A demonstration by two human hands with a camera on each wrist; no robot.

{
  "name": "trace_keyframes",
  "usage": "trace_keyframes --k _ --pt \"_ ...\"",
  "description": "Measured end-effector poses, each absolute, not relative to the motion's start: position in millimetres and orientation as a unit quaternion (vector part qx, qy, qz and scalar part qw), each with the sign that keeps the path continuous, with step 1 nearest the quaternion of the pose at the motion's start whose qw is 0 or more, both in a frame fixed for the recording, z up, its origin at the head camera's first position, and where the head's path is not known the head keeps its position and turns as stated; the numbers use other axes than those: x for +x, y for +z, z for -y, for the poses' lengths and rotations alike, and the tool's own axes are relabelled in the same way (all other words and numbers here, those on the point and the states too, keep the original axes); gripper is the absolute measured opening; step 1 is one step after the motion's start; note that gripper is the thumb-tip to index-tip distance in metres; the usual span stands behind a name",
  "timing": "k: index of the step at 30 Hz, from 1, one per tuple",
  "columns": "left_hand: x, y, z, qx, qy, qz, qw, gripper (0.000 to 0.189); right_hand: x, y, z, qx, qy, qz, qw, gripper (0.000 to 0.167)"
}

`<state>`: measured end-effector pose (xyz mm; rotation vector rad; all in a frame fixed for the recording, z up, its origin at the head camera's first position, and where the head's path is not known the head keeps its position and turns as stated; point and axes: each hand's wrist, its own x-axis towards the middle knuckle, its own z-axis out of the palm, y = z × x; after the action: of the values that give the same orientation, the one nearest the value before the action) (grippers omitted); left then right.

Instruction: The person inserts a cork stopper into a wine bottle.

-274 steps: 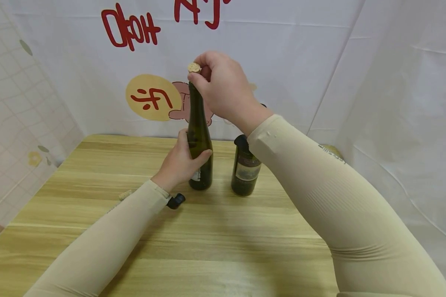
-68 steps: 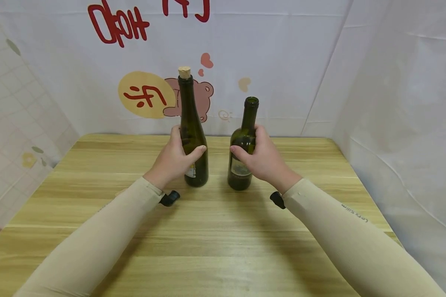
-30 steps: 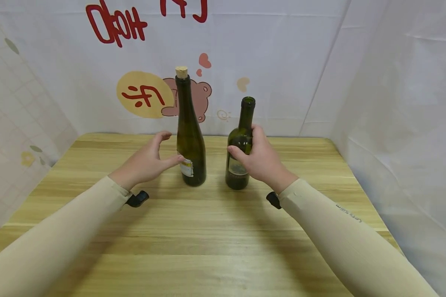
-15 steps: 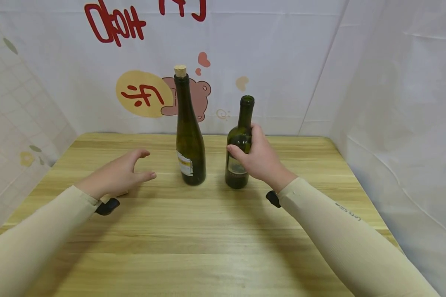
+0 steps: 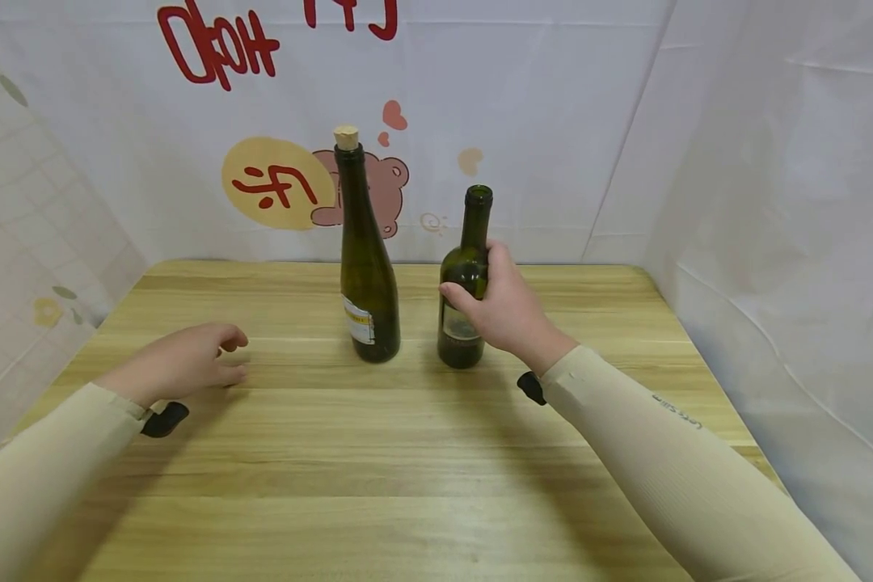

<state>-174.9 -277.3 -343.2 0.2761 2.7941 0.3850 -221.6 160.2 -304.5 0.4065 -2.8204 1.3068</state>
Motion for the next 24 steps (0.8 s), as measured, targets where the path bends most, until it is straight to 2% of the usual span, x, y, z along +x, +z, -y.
trace_keyframes --k 14,24 --pt "-172.4 -358.4 290.6 0.105 0.125 -0.974 0.159 0.033 -221.4 -304.4 -159.0 0.133 0.418 0.898 0.002 0.075" --pt "-174.0 -367.2 289.7 0.106 0.104 -0.978 0.147 0.023 -223.3 -306.2 -159.8 0.133 0.429 0.894 -0.003 0.074"
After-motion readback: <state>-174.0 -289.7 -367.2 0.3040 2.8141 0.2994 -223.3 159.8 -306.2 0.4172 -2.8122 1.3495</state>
